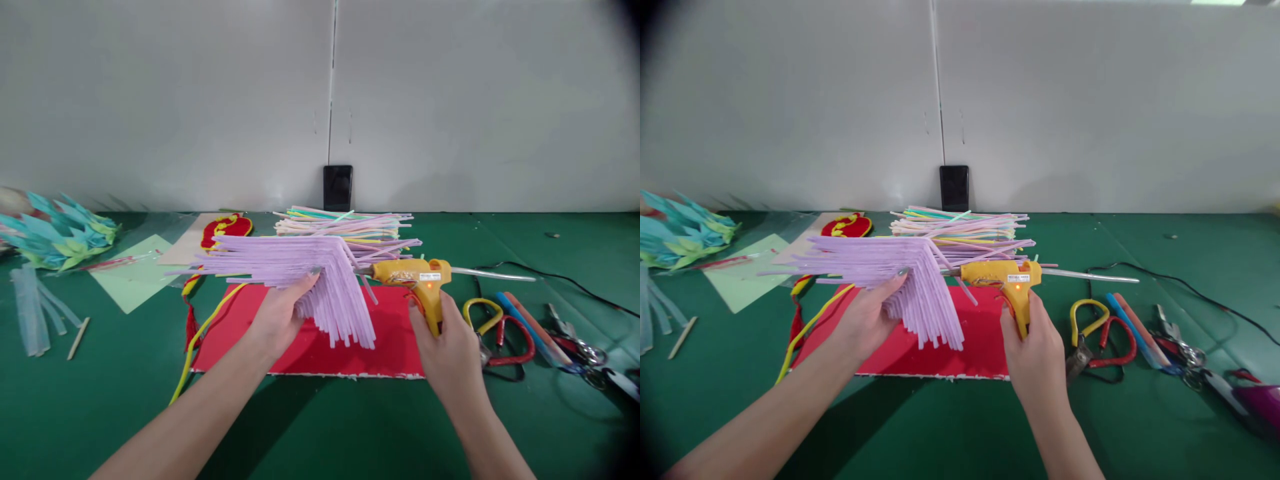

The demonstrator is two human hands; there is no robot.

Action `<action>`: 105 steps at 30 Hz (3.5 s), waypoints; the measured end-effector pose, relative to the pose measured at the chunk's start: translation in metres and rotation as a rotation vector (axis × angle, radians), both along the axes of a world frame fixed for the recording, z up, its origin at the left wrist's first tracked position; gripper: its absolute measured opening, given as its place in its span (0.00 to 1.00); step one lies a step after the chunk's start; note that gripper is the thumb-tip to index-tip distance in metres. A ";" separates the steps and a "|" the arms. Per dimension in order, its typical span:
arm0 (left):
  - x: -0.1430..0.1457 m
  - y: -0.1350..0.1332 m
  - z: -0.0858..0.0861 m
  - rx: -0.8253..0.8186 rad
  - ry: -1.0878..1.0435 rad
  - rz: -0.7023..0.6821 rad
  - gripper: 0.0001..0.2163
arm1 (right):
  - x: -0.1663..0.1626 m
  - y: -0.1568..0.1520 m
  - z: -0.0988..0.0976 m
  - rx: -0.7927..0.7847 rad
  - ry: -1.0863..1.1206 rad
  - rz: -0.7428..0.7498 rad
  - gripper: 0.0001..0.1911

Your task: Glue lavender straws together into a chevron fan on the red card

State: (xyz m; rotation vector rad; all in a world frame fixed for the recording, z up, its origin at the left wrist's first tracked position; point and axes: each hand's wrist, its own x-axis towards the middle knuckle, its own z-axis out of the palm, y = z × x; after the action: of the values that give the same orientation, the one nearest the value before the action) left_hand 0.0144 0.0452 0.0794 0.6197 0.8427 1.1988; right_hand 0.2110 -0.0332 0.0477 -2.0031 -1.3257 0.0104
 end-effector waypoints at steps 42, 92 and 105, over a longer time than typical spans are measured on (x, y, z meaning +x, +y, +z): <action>-0.008 0.010 0.004 0.076 -0.026 0.070 0.16 | 0.000 -0.001 -0.002 0.027 -0.017 0.033 0.19; -0.009 0.019 0.024 0.118 -0.037 0.264 0.04 | 0.008 -0.002 -0.013 0.019 -0.040 0.037 0.25; -0.012 0.020 0.022 0.150 -0.054 0.259 0.06 | 0.009 -0.002 -0.014 0.037 -0.034 0.039 0.27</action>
State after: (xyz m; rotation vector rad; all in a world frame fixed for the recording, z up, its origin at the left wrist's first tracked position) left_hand 0.0029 0.0655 0.1015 0.6092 0.8090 1.5178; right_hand 0.2196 -0.0348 0.0338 -1.9540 -1.3767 -0.0298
